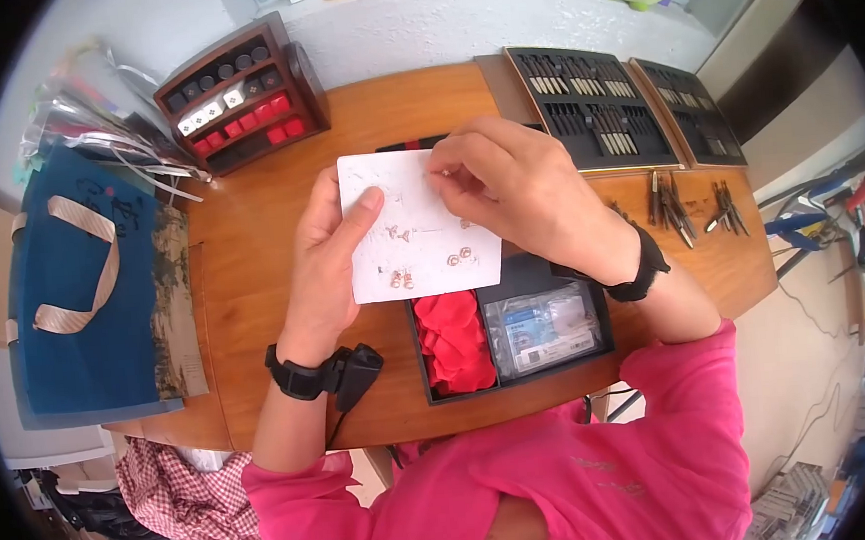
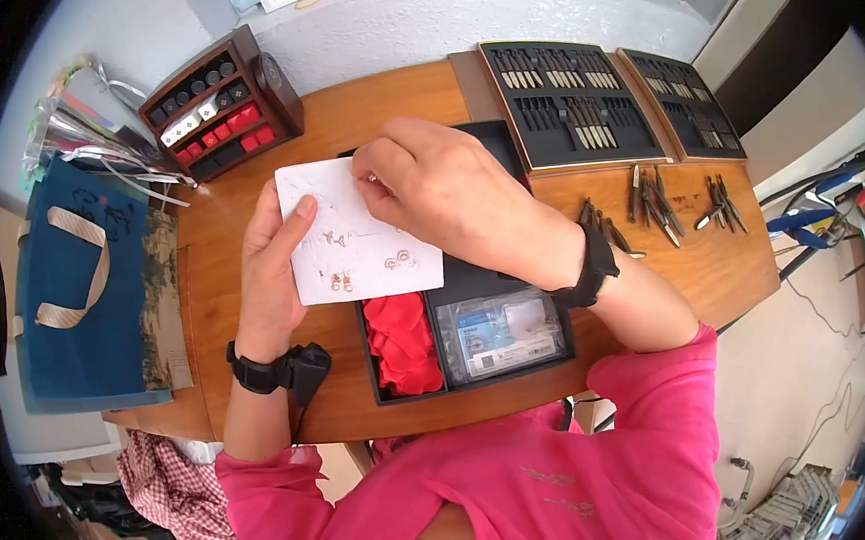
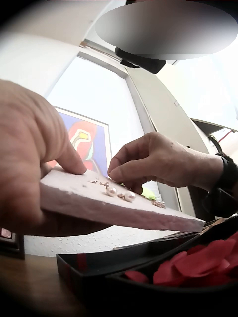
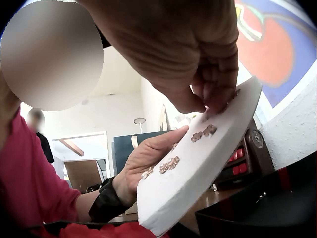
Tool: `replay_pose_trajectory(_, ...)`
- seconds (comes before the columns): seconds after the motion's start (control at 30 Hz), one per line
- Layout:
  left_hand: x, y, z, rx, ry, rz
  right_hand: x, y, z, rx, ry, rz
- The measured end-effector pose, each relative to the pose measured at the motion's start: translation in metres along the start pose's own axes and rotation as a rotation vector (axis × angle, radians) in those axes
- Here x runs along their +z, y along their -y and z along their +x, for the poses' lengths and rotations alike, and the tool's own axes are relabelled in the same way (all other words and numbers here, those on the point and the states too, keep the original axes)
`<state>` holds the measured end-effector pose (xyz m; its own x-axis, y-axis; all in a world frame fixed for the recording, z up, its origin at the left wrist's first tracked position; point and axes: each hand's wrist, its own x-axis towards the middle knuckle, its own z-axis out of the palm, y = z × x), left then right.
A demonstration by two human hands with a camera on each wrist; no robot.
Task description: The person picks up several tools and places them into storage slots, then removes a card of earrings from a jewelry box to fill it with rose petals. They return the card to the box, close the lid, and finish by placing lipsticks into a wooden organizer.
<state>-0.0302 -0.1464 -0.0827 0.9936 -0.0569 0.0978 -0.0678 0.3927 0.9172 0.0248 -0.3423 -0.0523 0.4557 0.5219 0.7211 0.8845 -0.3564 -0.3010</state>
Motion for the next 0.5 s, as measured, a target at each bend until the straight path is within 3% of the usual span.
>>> replay_pose_trajectory(0.17, -0.003, 0.001, 0.003, 0.023, -0.082, 0.007, -0.01, 0.006, 0.007, 0.16, 0.012, 0.173)
replay_pose_trajectory(0.33, -0.044, -0.021, 0.015, 0.23, -0.383, 0.023, -0.019, -0.007, 0.018, 0.498, -0.027, 0.458)
replay_pose_trajectory(0.5, -0.089, -0.021, 0.028, 0.322, -0.553, -0.122, -0.002, -0.017, 0.027, 0.688, 0.516, 0.331)
